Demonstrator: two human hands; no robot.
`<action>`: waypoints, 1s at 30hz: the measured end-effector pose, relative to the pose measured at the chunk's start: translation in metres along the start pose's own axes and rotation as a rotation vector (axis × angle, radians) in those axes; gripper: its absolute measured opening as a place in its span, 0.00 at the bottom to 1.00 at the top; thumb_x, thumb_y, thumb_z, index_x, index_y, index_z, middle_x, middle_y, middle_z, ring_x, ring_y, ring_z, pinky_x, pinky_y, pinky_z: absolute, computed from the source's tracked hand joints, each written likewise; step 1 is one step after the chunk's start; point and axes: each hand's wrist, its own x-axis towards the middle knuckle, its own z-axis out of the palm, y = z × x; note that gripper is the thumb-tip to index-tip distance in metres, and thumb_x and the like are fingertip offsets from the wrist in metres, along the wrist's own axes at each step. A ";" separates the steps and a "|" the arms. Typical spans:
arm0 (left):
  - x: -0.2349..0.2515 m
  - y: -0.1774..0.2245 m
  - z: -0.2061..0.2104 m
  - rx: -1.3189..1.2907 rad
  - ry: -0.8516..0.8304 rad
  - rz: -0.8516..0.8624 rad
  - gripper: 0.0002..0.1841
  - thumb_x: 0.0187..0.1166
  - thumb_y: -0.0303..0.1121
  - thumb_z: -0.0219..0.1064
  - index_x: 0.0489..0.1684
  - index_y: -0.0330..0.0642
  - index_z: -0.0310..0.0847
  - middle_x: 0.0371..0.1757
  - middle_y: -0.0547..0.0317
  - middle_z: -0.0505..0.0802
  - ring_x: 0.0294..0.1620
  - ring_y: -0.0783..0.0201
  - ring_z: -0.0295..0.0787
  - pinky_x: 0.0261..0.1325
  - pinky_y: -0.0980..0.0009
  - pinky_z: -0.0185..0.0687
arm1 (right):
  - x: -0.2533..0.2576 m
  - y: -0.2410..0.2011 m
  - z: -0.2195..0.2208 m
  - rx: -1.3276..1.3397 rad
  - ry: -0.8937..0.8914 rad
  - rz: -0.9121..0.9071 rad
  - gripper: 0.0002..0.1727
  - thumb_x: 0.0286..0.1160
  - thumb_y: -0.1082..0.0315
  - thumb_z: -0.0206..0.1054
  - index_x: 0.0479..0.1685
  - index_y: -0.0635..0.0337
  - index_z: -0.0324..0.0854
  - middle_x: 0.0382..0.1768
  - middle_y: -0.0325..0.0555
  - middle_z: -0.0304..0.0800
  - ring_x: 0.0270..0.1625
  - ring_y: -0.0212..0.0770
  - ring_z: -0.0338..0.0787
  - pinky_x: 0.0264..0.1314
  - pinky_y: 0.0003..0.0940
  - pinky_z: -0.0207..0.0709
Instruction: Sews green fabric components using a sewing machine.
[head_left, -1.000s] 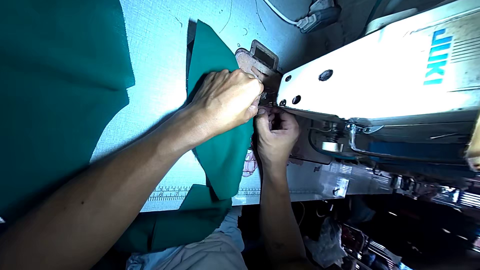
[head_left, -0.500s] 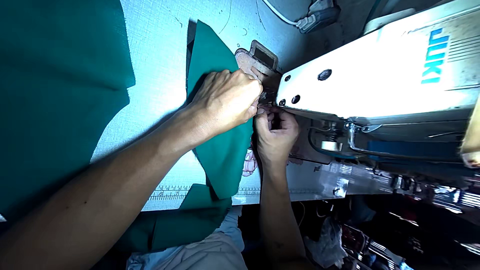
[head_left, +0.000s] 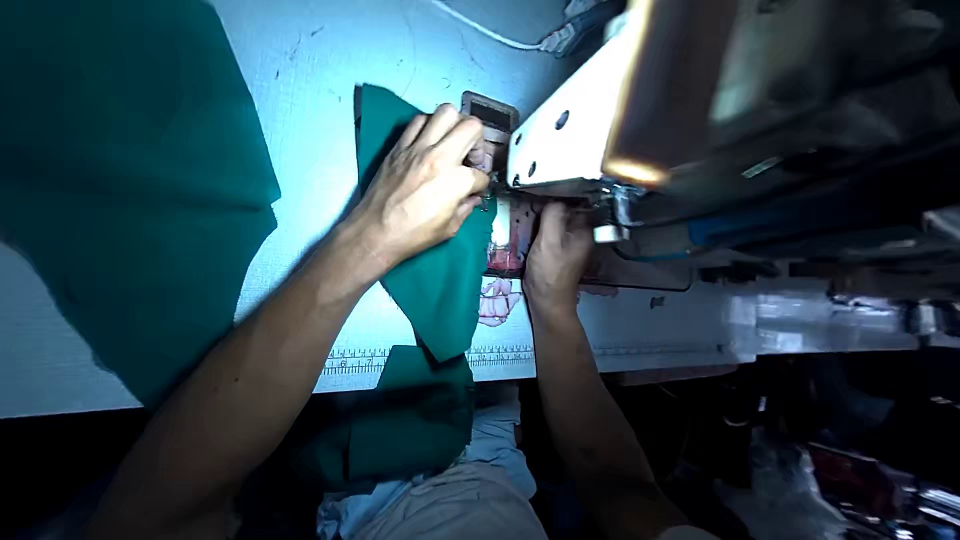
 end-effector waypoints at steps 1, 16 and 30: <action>0.000 -0.001 0.000 0.025 -0.011 0.000 0.11 0.80 0.40 0.65 0.37 0.50 0.94 0.54 0.50 0.89 0.64 0.47 0.80 0.69 0.51 0.70 | 0.005 0.005 -0.001 0.184 0.040 0.056 0.16 0.85 0.70 0.57 0.63 0.71 0.76 0.56 0.47 0.87 0.64 0.32 0.86 0.73 0.33 0.79; -0.033 0.020 0.005 -0.012 -0.115 -0.122 0.20 0.89 0.47 0.58 0.67 0.48 0.88 0.70 0.54 0.90 0.76 0.52 0.80 0.77 0.51 0.72 | -0.026 0.001 -0.128 -0.340 -0.596 -0.408 0.09 0.70 0.66 0.59 0.42 0.62 0.78 0.27 0.43 0.79 0.26 0.34 0.79 0.27 0.31 0.75; -0.045 0.033 0.003 0.216 -0.223 0.010 0.21 0.90 0.46 0.54 0.71 0.53 0.86 0.77 0.60 0.86 0.79 0.51 0.78 0.79 0.51 0.68 | -0.016 0.001 -0.035 -0.446 -0.541 -0.539 0.14 0.85 0.61 0.62 0.54 0.54 0.92 0.67 0.44 0.90 0.72 0.51 0.83 0.74 0.49 0.74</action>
